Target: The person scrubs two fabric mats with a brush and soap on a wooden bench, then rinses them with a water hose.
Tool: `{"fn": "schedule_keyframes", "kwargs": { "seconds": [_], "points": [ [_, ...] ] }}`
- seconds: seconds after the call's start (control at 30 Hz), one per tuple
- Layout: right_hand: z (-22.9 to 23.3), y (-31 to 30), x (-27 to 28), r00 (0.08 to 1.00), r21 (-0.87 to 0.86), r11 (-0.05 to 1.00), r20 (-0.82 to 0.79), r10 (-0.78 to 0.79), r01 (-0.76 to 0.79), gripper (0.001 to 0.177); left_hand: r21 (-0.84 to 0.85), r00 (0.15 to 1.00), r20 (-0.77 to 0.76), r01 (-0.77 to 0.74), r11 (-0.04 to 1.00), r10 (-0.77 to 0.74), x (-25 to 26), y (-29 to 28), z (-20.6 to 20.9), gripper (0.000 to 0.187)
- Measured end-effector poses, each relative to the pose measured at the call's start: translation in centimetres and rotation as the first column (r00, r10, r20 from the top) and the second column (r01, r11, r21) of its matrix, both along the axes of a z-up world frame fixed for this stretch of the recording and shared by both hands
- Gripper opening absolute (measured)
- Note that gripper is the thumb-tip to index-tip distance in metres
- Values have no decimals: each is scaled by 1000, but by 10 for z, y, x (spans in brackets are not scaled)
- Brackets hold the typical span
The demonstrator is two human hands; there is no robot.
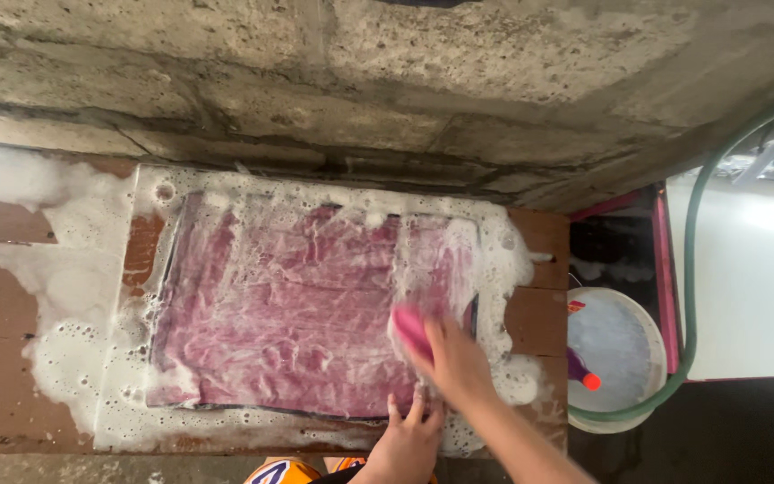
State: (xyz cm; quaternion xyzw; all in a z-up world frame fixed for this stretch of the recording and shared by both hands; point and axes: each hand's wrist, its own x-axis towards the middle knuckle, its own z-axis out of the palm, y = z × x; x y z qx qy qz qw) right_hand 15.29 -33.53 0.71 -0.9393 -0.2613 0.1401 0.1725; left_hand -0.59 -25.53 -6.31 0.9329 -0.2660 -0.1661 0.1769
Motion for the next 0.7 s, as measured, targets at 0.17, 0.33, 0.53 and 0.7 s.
{"fn": "schedule_keyframes", "kwargs": {
  "seconds": [0.17, 0.33, 0.53, 0.7],
  "points": [
    [-32, 68, 129, 954, 96, 983, 244, -173, 154, 57, 42, 997, -78, 19, 999, -15, -1, -1, 5, 45],
    [-31, 80, 136, 961, 100, 960, 62, -269, 262, 59, 68, 998, -65, 30, 997, -25, 6, 1, 19, 49],
    [2, 2, -25, 998, 180, 983, 54, 27, -36, 59, 77, 988, -142, 72, 994, -60, 7, 0, 13, 50],
    [-12, 21, 29, 996, 32, 999, 86, -20, 17, 49, 16, 996, -86, 3, 1000, -2, 4, -1, 11, 51]
  ]
}}
